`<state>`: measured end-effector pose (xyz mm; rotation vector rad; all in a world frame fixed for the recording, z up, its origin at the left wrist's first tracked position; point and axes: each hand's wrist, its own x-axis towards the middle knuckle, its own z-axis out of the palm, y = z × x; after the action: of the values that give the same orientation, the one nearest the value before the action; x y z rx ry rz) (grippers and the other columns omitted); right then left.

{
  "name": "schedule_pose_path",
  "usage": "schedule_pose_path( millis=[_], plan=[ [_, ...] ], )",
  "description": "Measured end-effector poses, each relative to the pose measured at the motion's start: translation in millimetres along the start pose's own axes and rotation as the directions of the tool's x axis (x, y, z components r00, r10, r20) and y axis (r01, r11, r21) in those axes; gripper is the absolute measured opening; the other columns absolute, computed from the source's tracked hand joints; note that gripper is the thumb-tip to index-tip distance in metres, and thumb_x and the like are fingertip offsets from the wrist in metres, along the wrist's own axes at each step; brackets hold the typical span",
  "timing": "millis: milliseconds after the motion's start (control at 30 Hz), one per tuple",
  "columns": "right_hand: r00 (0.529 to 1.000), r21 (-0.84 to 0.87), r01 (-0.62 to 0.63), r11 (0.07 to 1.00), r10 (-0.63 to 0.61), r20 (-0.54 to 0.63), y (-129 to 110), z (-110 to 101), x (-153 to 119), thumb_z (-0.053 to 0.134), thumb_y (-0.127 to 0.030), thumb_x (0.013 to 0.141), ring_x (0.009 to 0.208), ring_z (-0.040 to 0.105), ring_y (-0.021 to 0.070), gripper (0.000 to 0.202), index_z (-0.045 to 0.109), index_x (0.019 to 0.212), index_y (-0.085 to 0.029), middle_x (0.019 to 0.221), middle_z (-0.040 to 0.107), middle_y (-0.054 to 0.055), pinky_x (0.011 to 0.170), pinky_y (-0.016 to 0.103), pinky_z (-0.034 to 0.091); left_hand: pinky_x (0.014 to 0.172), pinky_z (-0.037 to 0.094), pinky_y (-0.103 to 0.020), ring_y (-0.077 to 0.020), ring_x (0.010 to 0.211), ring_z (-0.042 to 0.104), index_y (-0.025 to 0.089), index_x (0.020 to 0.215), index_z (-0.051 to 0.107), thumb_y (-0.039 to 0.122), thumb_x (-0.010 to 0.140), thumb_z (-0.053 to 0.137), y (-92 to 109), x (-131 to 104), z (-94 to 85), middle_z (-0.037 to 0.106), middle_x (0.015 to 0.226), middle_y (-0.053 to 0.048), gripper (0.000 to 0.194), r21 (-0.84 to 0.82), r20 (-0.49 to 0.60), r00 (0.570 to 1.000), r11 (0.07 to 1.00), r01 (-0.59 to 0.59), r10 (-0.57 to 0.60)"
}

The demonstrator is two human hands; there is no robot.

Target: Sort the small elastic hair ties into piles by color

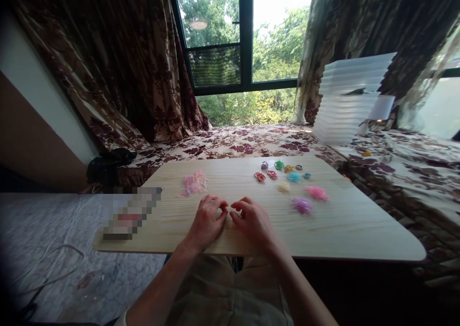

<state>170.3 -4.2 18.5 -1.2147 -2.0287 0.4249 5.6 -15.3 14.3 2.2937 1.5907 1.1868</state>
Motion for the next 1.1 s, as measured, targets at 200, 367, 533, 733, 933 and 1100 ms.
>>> schedule_pose_path(
  millis=[200, 367, 533, 733, 933, 1100],
  plan=[
    [1.0, -0.005, -0.007, 1.0, 0.007, 0.006, 0.5, -0.3, 0.0, 0.054, -0.027, 0.085, 0.069, 0.06, 0.0137, 0.017, 0.07, 0.086, -0.022, 0.084, 0.066, 0.003, 0.067, 0.028, 0.046, 0.096, 0.044, -0.037, -0.0209, 0.097, 0.057, 0.021, 0.088, 0.065, 0.01, 0.083, 0.058, 0.1, -0.1, -0.4, 0.066, 0.089, -0.004, 0.015, 0.004, 0.007, 1.0, 1.0, -0.015, 0.015],
    [1.0, -0.016, -0.009, 1.0, 0.009, 0.016, -0.4, -1.6, 0.6, 0.052, -0.028, 0.086, 0.07, 0.06, 0.014, 0.019, 0.068, 0.079, -0.022, 0.08, 0.064, 0.002, 0.066, 0.027, 0.044, 0.097, 0.043, -0.036, -0.0202, 0.097, 0.058, 0.021, 0.089, 0.066, 0.01, 0.083, 0.058, 0.7, 0.1, -0.7, 0.067, 0.088, -0.003, 0.015, 0.011, -0.009, 1.0, 1.0, -0.017, 0.017],
    [1.0, -0.055, -0.01, 0.998, 0.009, -0.016, 3.3, -1.4, 1.4, 0.049, -0.028, 0.087, 0.069, 0.06, 0.0143, 0.022, 0.068, 0.078, -0.021, 0.079, 0.064, 0.003, 0.066, 0.027, 0.045, 0.096, 0.043, -0.038, -0.0201, 0.094, 0.058, 0.02, 0.089, 0.065, 0.009, 0.083, 0.057, -0.4, 0.1, 2.0, 0.067, 0.087, -0.003, 0.015, 0.047, -0.062, 0.998, 0.999, -0.023, 0.026],
    [0.999, -0.148, -0.012, 0.989, 0.004, -0.052, 1.0, 0.5, 1.4, 0.047, -0.028, 0.087, 0.068, 0.061, 0.0136, 0.024, 0.068, 0.077, -0.021, 0.08, 0.066, 0.003, 0.065, 0.026, 0.045, 0.097, 0.041, -0.044, -0.0219, 0.093, 0.058, 0.018, 0.091, 0.065, 0.006, 0.084, 0.053, -1.8, 0.0, 6.2, 0.068, 0.088, -0.004, 0.019, 0.103, -0.164, 0.986, 0.995, -0.008, 0.025],
    [0.996, -0.313, -0.09, 0.945, 0.08, -0.045, 7.8, -43.8, 11.9, 0.049, -0.028, 0.089, 0.072, 0.062, 0.0147, 0.024, 0.07, 0.077, -0.023, 0.084, 0.068, 0.002, 0.067, 0.026, 0.042, 0.099, 0.04, -0.045, -0.0229, 0.095, 0.059, 0.018, 0.095, 0.067, 0.007, 0.084, 0.054, -4.5, -1.7, 9.2, 0.068, 0.088, -0.005, 0.02, 0.116, -0.18, 0.983, 0.993, -0.018, 0.039],
    [0.943, -0.471, -0.331, 0.818, 0.308, -0.128, 50.6, -100.4, 33.2, 0.053, -0.031, 0.093, 0.087, 0.064, 0.0188, 0.021, 0.07, 0.092, -0.019, 0.097, 0.068, 0.005, 0.075, 0.032, 0.049, 0.1, 0.039, -0.047, -0.0239, 0.095, 0.059, 0.019, 0.094, 0.068, 0.007, 0.083, 0.054, -6.2, -2.1, 10.3, 0.069, 0.088, -0.005, 0.021, 0.119, -0.183, 0.982, 0.993, -0.018, 0.04]
  ],
)
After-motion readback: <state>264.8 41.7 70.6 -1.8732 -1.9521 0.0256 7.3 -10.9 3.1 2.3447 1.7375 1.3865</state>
